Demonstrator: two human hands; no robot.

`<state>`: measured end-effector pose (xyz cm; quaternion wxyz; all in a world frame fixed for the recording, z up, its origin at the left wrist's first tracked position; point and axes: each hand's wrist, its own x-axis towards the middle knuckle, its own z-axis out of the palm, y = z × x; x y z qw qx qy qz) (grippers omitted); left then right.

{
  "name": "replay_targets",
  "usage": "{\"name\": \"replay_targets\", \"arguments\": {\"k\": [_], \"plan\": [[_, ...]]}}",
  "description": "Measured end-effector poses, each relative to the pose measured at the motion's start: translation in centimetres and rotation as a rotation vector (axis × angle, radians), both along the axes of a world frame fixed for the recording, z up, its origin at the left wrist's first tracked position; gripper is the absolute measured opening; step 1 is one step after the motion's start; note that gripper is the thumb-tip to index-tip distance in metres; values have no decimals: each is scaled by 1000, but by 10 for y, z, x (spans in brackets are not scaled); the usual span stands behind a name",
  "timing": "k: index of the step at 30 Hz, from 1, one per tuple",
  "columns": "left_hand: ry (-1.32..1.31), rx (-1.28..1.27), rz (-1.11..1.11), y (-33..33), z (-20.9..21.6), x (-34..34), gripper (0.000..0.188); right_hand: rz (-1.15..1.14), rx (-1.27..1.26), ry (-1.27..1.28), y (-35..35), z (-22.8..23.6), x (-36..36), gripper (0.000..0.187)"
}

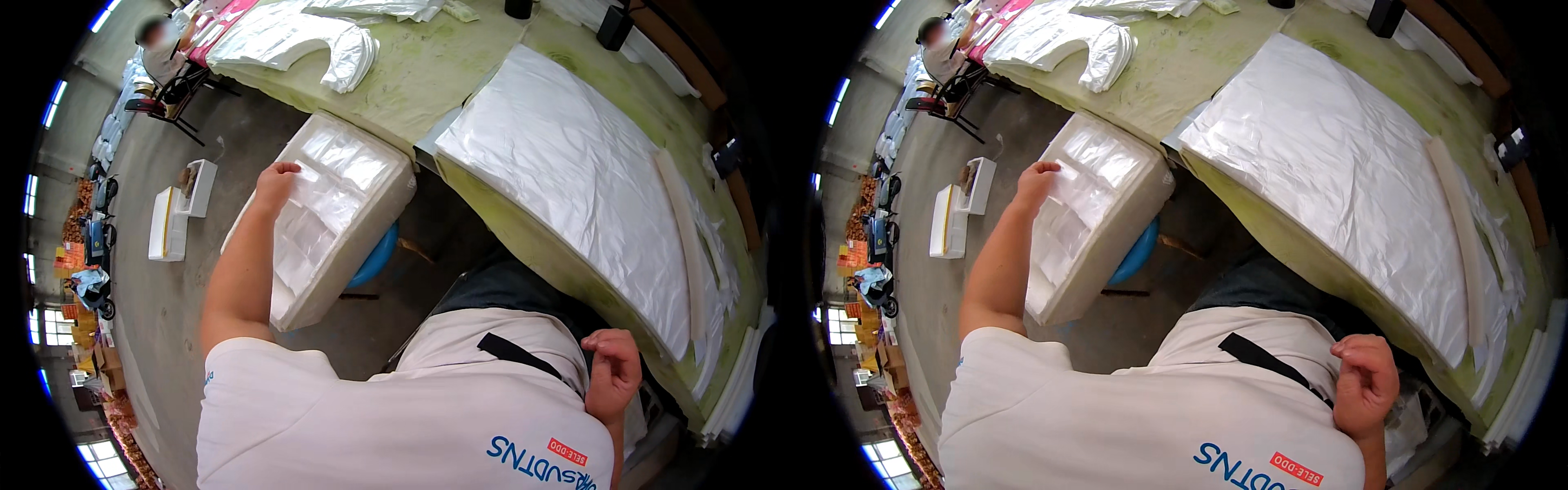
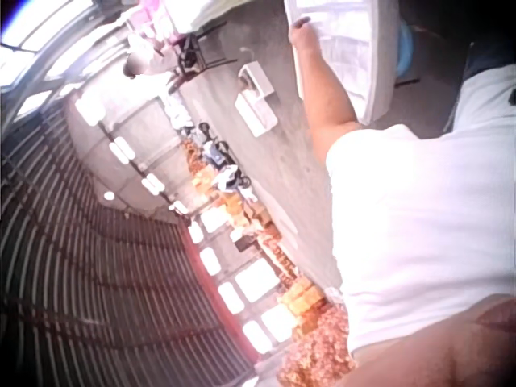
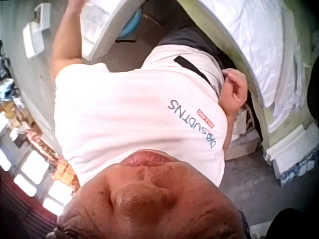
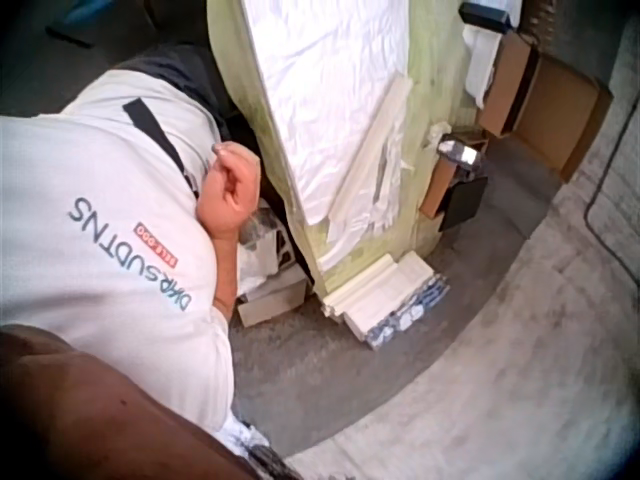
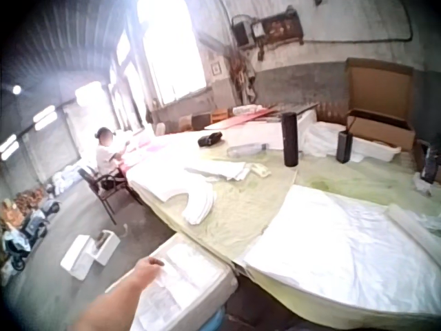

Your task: The person wraps white rectangular objects in clear plastic film using a cylindrical roller to smooth the film. They repeatedly fold the film over the objects and place the wrapped items into a stack on the table.

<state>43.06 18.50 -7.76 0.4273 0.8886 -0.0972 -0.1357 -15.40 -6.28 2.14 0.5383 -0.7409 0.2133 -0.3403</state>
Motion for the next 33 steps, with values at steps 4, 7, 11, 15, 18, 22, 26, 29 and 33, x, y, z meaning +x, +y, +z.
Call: {"name": "replay_targets", "arguments": {"k": [4,7,11,15,18,22,26,29,33], "plan": [[-45,53,-31,4,-38,17,24,25,25,42,-2,-2,15,27],[-239,90,-13,7,-58,13,24,17,21,73,-3,-5,23,27],[-340,43,100,12,-88,13,23,37,20,107,-3,-4,31,26],[-430,120,194,-10,-86,-1,25,44,4,134,-3,-4,35,25],[-429,177,284,-12,-82,-7,27,49,-3,126,-2,-2,34,24],[-465,13,383,-6,-73,-18,27,31,-4,112,0,1,28,23],[-527,53,100,28,-58,-33,25,-20,24,73,3,-3,17,23],[-452,20,-24,35,-60,-45,24,-26,43,63,6,-4,11,23],[-484,64,-56,35,-69,-49,23,-2,11,77,7,0,10,23]]}}
